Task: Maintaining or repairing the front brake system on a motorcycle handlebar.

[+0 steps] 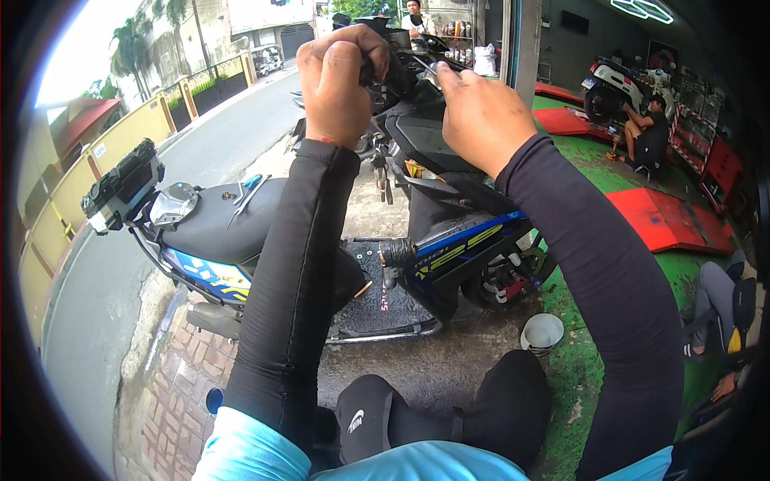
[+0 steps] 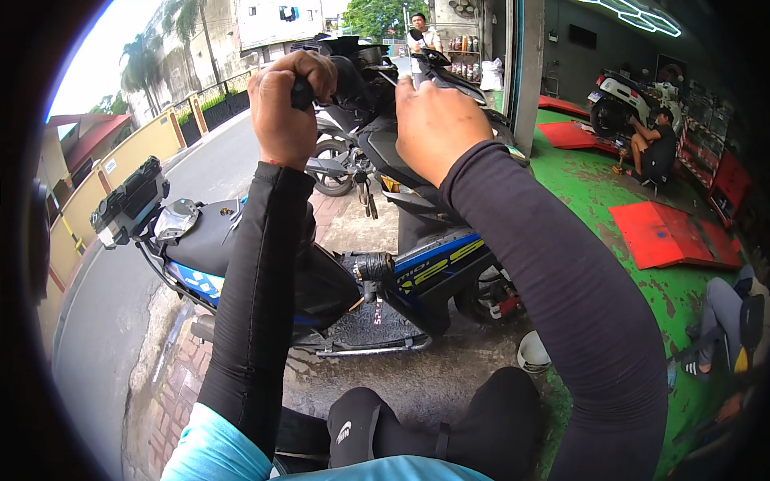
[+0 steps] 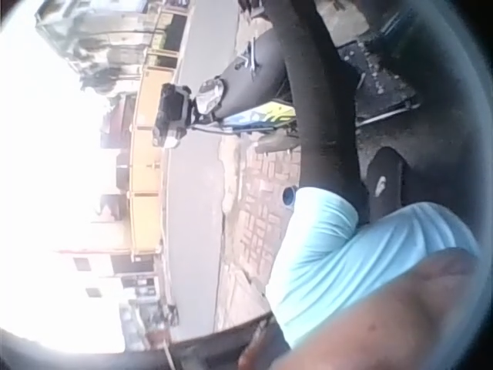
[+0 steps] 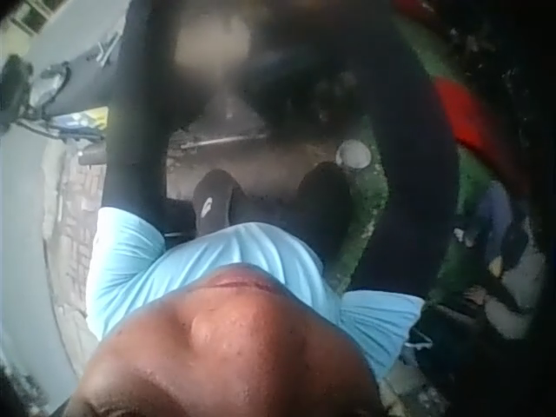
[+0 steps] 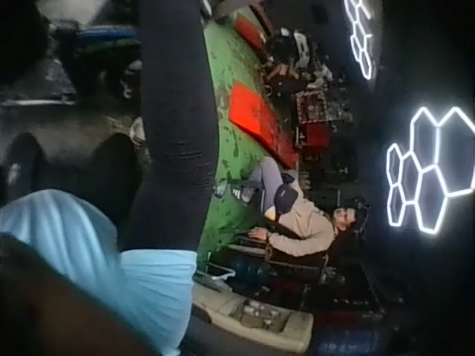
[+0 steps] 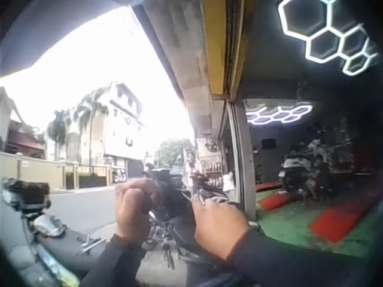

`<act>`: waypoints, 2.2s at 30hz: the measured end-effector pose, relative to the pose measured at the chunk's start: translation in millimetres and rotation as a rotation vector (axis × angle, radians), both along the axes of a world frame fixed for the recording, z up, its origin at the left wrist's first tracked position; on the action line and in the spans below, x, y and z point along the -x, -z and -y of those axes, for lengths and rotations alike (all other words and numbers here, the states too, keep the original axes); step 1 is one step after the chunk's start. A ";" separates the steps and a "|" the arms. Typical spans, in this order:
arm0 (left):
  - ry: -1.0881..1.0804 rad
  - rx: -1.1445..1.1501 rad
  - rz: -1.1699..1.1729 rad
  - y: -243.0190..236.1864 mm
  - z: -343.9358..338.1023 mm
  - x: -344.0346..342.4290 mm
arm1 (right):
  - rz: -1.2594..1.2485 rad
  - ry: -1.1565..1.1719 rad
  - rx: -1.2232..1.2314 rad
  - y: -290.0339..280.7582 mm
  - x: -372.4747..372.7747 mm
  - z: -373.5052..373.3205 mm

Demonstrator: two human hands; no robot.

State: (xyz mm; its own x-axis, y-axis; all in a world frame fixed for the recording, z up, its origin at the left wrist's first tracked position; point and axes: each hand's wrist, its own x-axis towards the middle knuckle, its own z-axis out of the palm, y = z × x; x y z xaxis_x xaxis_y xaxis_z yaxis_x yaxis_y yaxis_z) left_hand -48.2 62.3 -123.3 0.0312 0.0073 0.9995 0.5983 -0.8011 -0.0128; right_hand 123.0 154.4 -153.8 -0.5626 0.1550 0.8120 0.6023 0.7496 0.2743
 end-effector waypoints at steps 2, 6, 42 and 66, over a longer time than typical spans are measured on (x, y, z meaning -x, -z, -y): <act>-0.003 0.011 0.006 1.9 2.6 1.0 | 0.000 -0.028 -0.005 -0.8 -5.0 1.4; -0.001 0.038 0.015 4.0 6.5 0.8 | -0.004 -0.042 -0.005 -4.0 -11.7 2.6; 0.122 0.127 0.074 2.1 6.3 -4.5 | -0.832 -0.978 1.185 37.1 83.0 8.0; -0.039 0.024 0.069 6.6 9.1 -5.6 | -1.408 -1.178 1.290 43.5 107.0 42.1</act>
State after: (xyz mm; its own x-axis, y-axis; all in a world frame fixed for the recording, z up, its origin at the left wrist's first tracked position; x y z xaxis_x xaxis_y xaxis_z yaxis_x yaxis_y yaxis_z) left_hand -42.6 53.2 -129.9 -0.0389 0.0313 0.9988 0.6280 -0.7767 0.0488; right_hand 16.0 112.3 -197.3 -0.1050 0.9005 0.4220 -0.7991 0.1762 -0.5748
